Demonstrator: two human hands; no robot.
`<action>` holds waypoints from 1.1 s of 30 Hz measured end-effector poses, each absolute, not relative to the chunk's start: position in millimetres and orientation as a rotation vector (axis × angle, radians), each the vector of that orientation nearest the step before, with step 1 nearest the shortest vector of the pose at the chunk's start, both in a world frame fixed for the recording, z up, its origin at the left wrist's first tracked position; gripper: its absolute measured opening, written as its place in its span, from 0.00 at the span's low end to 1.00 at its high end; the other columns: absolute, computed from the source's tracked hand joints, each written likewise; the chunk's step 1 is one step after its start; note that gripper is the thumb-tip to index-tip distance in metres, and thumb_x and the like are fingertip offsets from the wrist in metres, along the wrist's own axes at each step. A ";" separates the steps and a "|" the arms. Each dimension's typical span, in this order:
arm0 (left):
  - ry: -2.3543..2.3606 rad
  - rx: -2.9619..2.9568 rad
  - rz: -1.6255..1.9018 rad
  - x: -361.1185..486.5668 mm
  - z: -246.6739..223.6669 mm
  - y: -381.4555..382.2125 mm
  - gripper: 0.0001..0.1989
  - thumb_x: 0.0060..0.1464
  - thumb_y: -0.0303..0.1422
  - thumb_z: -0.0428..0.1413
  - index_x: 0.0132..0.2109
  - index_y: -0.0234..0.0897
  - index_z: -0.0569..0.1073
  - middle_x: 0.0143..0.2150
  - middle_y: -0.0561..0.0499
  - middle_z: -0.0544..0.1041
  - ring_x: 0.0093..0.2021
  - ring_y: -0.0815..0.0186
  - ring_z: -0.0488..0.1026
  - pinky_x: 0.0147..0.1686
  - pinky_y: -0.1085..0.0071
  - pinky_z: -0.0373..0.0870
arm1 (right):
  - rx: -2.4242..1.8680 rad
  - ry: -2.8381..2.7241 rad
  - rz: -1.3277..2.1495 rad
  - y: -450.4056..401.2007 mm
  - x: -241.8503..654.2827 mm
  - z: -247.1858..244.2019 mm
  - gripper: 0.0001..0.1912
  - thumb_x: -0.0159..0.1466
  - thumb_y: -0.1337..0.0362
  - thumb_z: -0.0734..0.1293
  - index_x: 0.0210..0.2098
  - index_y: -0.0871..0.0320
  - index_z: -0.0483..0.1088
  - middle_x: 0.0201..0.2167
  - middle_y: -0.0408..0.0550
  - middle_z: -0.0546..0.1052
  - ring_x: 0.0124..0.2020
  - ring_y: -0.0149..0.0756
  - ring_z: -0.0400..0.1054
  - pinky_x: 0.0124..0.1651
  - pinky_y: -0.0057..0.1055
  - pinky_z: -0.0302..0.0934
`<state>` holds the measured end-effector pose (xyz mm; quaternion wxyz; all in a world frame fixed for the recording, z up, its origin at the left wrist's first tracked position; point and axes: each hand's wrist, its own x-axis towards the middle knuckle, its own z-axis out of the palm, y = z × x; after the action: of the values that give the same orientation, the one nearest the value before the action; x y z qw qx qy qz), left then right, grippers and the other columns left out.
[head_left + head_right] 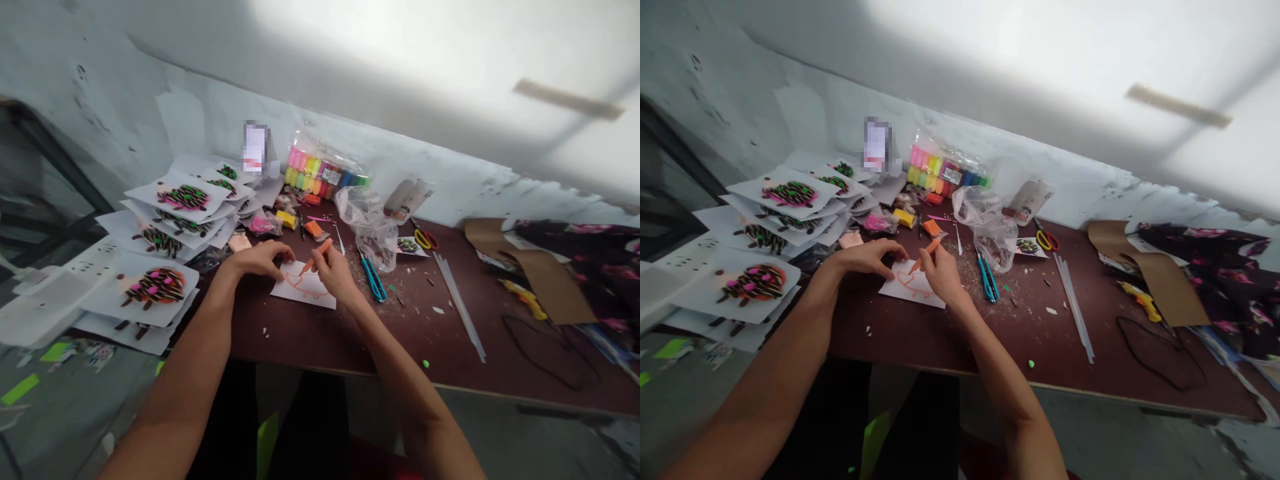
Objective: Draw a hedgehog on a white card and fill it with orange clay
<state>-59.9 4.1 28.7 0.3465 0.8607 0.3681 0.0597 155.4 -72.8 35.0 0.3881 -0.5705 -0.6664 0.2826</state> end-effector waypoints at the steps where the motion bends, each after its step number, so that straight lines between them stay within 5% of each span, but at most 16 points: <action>1: 0.962 2.254 0.134 -59.7 29.6 3.6 0.27 0.40 0.37 0.64 0.51 0.39 0.77 0.49 0.48 0.78 0.51 0.55 0.71 0.51 0.66 0.67 | -1.465 -1.717 0.658 -69.3 150.9 33.4 0.13 0.69 0.57 0.62 0.29 0.55 0.63 0.24 0.43 0.74 0.26 0.32 0.67 0.31 0.27 0.56; 33: 0.960 2.363 0.127 -58.5 25.6 3.6 0.23 0.43 0.36 0.62 0.49 0.39 0.76 0.49 0.49 0.77 0.51 0.56 0.71 0.50 0.66 0.65 | -1.501 -1.855 0.554 -62.9 128.5 10.7 0.10 0.71 0.61 0.61 0.33 0.54 0.64 0.29 0.46 0.78 0.30 0.37 0.72 0.38 0.30 0.58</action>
<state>-58.5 3.6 25.6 0.2896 0.8857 0.3597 0.0475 128.5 -62.9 10.7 0.3393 -0.5764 -0.7124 0.2127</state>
